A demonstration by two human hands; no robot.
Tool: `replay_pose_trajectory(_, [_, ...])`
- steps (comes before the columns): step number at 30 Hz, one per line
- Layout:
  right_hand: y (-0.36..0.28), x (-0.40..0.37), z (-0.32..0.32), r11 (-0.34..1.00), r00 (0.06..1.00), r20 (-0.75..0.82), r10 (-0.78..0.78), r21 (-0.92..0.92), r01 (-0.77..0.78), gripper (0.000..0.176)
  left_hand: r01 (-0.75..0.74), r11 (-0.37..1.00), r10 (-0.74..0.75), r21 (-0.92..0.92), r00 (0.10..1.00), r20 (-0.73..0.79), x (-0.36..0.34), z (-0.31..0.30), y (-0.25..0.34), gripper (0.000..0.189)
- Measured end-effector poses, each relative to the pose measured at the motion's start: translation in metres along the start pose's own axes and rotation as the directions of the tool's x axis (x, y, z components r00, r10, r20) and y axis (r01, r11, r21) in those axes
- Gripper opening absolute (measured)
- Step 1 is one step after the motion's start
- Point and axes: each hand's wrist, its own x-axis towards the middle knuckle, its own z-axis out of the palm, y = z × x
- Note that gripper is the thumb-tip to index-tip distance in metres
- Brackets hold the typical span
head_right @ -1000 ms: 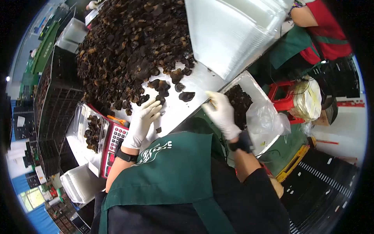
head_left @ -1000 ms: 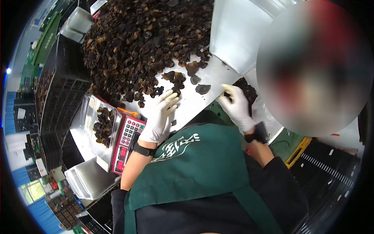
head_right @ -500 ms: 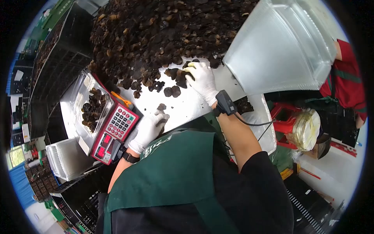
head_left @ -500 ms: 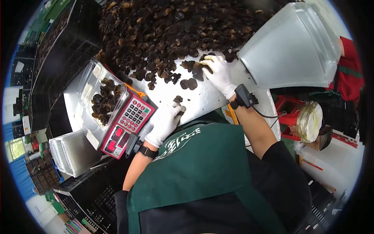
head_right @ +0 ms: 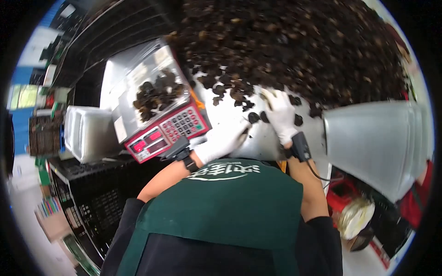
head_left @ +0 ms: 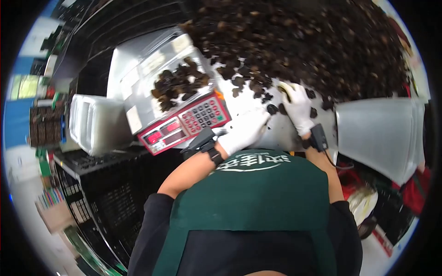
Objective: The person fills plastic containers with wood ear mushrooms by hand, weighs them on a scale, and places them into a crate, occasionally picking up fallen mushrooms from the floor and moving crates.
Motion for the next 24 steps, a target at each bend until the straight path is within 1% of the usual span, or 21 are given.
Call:
replay_pose_trajectory(1, [0.007,0.001,0.0,1.0,1.0,0.024,-0.014,0.018,0.014,0.032,-0.02,1.0,0.02,0.0,1.0,0.015,0.001,-0.009,0.002,0.013])
replay_pose_trajectory(2, [0.008,0.005,-0.003,0.998,0.998,0.059,-0.007,0.066,0.003,0.031,0.049,0.998,-0.052,0.046,0.995,0.084,0.0,-0.014,0.002,0.017])
replay_pose_trajectory(4, [0.008,0.015,-0.009,0.965,0.986,0.143,0.089,0.234,-0.121,0.029,0.033,0.993,-0.034,-0.114,0.999,-0.002,-0.002,-0.02,-0.003,0.019])
replay_pose_trajectory(6, [0.007,0.031,-0.012,0.904,0.948,0.25,0.196,0.328,-0.273,0.028,0.142,0.964,-0.154,-0.225,0.987,-0.037,-0.009,-0.032,0.003,0.018])
replay_pose_trajectory(7, [0.001,0.042,-0.012,0.85,0.932,0.3,0.201,0.42,-0.319,0.029,0.19,0.94,-0.211,-0.282,0.976,-0.047,-0.01,-0.045,0.011,0.018])
replay_pose_trajectory(9, [-0.034,0.073,-0.022,0.726,0.901,0.392,0.186,0.563,-0.395,0.03,0.216,0.9,-0.284,-0.378,0.949,-0.134,-0.015,-0.083,0.027,0.019])
replay_pose_trajectory(10, [-0.052,0.089,-0.023,0.71,0.926,0.365,0.096,0.627,-0.32,0.03,0.225,0.877,-0.321,-0.426,0.932,-0.169,-0.02,-0.102,0.032,0.019])
replay_pose_trajectory(11, [-0.08,0.104,-0.026,0.58,0.922,0.383,0.055,0.74,-0.342,0.03,0.218,0.884,-0.35,-0.413,0.895,-0.277,-0.027,-0.12,0.035,0.022])
replay_pose_trajectory(12, [-0.108,0.121,-0.032,0.588,0.923,0.384,-0.012,0.749,-0.304,0.03,0.214,0.892,-0.373,-0.399,0.846,-0.38,-0.034,-0.135,0.034,0.025])
replay_pose_trajectory(13, [-0.131,0.133,-0.027,0.564,0.927,0.371,-0.059,0.778,-0.276,0.031,0.206,0.939,-0.326,-0.275,0.787,-0.524,-0.04,-0.148,0.027,0.024])
replay_pose_trajectory(14, [-0.152,0.143,-0.022,0.545,0.937,0.322,-0.133,0.814,-0.202,0.031,0.213,0.967,-0.254,-0.144,0.715,-0.651,-0.044,-0.159,0.018,0.024])
replay_pose_trajectory(15, [-0.171,0.152,-0.017,0.513,0.932,0.292,-0.213,0.845,-0.147,0.029,0.267,0.953,-0.288,-0.144,0.649,-0.704,-0.05,-0.167,0.009,0.024])
replay_pose_trajectory(16, [-0.187,0.158,-0.007,0.441,0.898,0.361,-0.252,0.869,-0.226,0.029,0.319,0.936,-0.316,-0.149,0.577,-0.753,-0.055,-0.173,-0.001,0.023])
replay_pose_trajectory(17, [-0.199,0.161,0.008,0.489,0.893,0.315,-0.322,0.863,-0.128,0.029,0.337,0.93,-0.325,-0.149,0.557,-0.764,-0.059,-0.176,-0.011,0.025])
replay_pose_trajectory(18, [-0.213,0.16,0.015,0.466,0.87,0.394,-0.296,0.855,-0.228,0.03,0.352,0.924,-0.332,-0.151,0.539,-0.775,-0.062,-0.178,-0.02,0.026])
replay_pose_trajectory(19, [-0.219,0.16,0.027,0.615,0.873,0.296,-0.387,0.788,0.005,0.03,0.324,0.924,-0.36,-0.203,0.56,-0.746,-0.064,-0.178,-0.029,0.034])
replay_pose_trajectory(20, [-0.219,0.159,0.043,0.623,0.806,0.263,-0.53,0.765,0.16,0.032,0.383,0.909,-0.377,-0.165,0.586,-0.717,-0.06,-0.18,-0.028,0.045])
replay_pose_trajectory(21, [-0.217,0.142,0.068,0.706,0.796,0.183,-0.577,0.602,0.373,0.038,0.384,0.907,-0.388,-0.171,0.606,-0.695,-0.06,-0.178,-0.033,0.048])
replay_pose_trajectory(22, [-0.225,0.14,0.059,0.76,0.79,0.172,-0.588,0.452,0.467,0.041,0.38,0.907,-0.396,-0.18,0.629,-0.669,-0.059,-0.176,-0.039,0.051])
replay_pose_trajectory(23, [-0.231,0.139,0.057,0.786,0.791,0.215,-0.573,0.42,0.454,0.042,0.444,0.886,-0.415,-0.13,0.641,-0.646,-0.058,-0.177,-0.038,0.052])
replay_pose_trajectory(24, [-0.234,0.137,0.053,0.79,0.834,0.152,-0.53,0.444,0.421,0.044,0.422,0.883,-0.448,-0.204,0.628,-0.636,-0.059,-0.174,-0.038,0.05])
